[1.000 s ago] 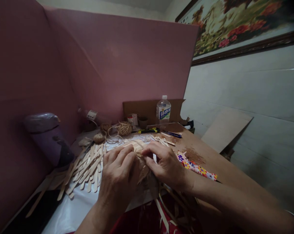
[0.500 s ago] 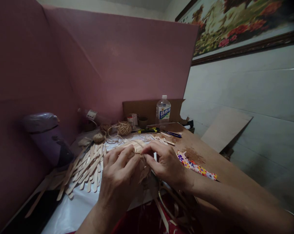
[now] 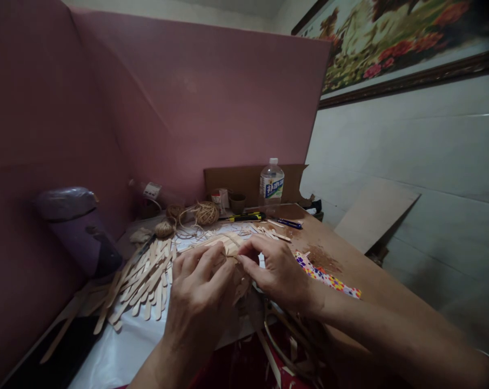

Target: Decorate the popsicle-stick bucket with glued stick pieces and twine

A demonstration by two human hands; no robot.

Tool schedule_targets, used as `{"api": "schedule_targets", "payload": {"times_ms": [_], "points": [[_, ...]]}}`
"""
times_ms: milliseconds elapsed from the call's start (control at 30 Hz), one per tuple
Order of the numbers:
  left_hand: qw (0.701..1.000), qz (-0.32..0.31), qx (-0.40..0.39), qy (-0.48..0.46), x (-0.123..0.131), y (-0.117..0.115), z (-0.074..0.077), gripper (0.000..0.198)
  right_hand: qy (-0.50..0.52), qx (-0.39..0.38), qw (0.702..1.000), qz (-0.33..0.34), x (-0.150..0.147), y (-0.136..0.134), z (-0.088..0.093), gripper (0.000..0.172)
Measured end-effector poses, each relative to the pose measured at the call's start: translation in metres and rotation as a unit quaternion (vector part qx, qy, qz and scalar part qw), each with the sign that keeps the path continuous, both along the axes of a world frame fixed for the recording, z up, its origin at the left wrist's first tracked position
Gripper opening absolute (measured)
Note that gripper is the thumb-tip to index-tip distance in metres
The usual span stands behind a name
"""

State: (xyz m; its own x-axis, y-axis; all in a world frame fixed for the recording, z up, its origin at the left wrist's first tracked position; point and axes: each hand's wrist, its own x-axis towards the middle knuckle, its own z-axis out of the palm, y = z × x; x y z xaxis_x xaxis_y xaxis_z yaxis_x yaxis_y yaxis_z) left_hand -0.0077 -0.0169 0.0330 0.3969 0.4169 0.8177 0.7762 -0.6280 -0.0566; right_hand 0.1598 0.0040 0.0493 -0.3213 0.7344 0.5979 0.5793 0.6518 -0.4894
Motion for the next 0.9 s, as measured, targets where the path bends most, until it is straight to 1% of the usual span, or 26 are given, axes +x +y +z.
{"api": "schedule_targets", "payload": {"times_ms": [167,300,600,900], "points": [[1.000,-0.009,0.019,0.002,0.0001,0.0002,0.0004,0.013,0.040,-0.046,0.998,0.007,0.0006,0.0012,0.0060,0.008],[1.000,-0.008,0.016,0.004,0.0005,0.0006,0.0004,0.014,0.068,-0.066,0.995,0.023,0.0023,0.0021,0.0071,0.008],[1.000,-0.004,0.011,0.006,0.0016,-0.0013,0.0008,0.015,0.043,-0.057,0.997,0.026,0.0037,0.0040,0.0077,0.008],[1.000,0.001,0.008,0.006,0.0008,-0.0015,0.0008,0.015,0.067,-0.103,0.992,0.029,0.0051,0.0047,0.0103,0.008]]}}
